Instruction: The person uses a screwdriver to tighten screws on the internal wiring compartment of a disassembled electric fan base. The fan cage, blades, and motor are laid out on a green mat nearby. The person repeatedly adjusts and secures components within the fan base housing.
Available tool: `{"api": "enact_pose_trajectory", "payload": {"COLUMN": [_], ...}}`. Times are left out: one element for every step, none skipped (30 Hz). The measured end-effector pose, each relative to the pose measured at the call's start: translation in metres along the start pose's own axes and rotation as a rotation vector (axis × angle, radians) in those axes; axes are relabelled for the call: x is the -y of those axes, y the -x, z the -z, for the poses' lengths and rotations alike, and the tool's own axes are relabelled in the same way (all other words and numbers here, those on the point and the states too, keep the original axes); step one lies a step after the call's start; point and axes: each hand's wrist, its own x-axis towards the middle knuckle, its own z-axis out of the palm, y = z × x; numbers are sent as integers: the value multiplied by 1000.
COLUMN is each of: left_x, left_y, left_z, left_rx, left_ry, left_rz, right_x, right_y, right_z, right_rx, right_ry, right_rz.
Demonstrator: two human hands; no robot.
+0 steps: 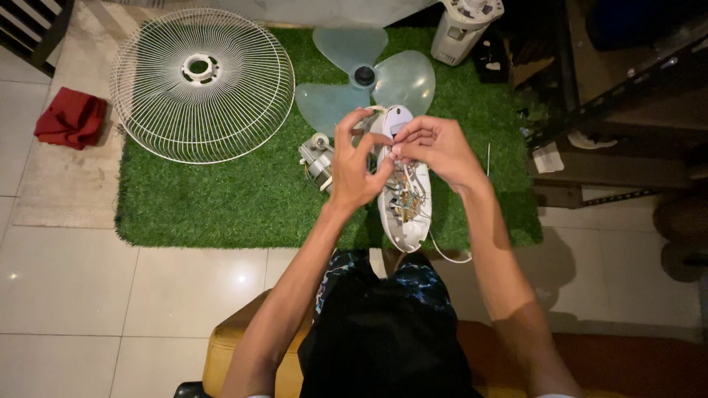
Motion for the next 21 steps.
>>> {"api": "enact_pose_trajectory", "payload": {"left_x": [0,-1,-2,-2,-2,-2,-3,-3,-2,-2,-1,-1,-1,0,0,1,2,2,2,2,3], "left_y": [-1,-1,0,0,0,-1,-1,-1,-2,-2,-2,-2,-2,-2,-2,-2,-3,-3,-3,-3,-3], "left_z": [0,0,1,2,2,2,2,2,2,3,3,2,2,2,2,3,2,1,1,1,2], "left_rx": [-6,-12,-16,-16,-16,-16,-17,-19,-19,-17,-12,-8,-7,-6,-3,-5,-2,0,2,4,5], "left_ry": [-11,-22,-34,-29,-24,-18,-25,-33,-41,-38,-33,-27,-24,-21,-14,-19,-16,-13,3,19,27], "left_rz": [-12,-24,-33,-32,-33,-33,-38,-42,-48,-42,-36,-31,-32,-32,-35,-33,-32,-30,-27,-24,-19], "right_x": [1,1,1,0,0,0,0,0,-1,-1,-1,-2,-4,-7,-10,-15,-22,-32,-43,-56,-71], "right_y": [-1,-3,-2,-2,-3,-3,-2,-1,0,0,2,3,4,6,9,11,15,18,19,22,26], "right_z": [1,2,2,2,2,2,2,2,1,0,-1,-1,-2,-2,-2,0,6,12,17,26,36], "right_rx": [-5,1,7,13,16,18,19,15,10,5,4,2,-3,-16,-34,-52,-93,-133,-173,-234,-288], "right_ry": [3,-16,-38,-59,-62,-65,-68,-68,-69,-70,-86,-102,-118,-135,-152,-169,-162,-155,-148,-150,-157], "right_rz": [-14,-9,-6,-4,-3,-1,-1,7,16,25,38,51,63,74,86,98,112,125,140,133,125]}}
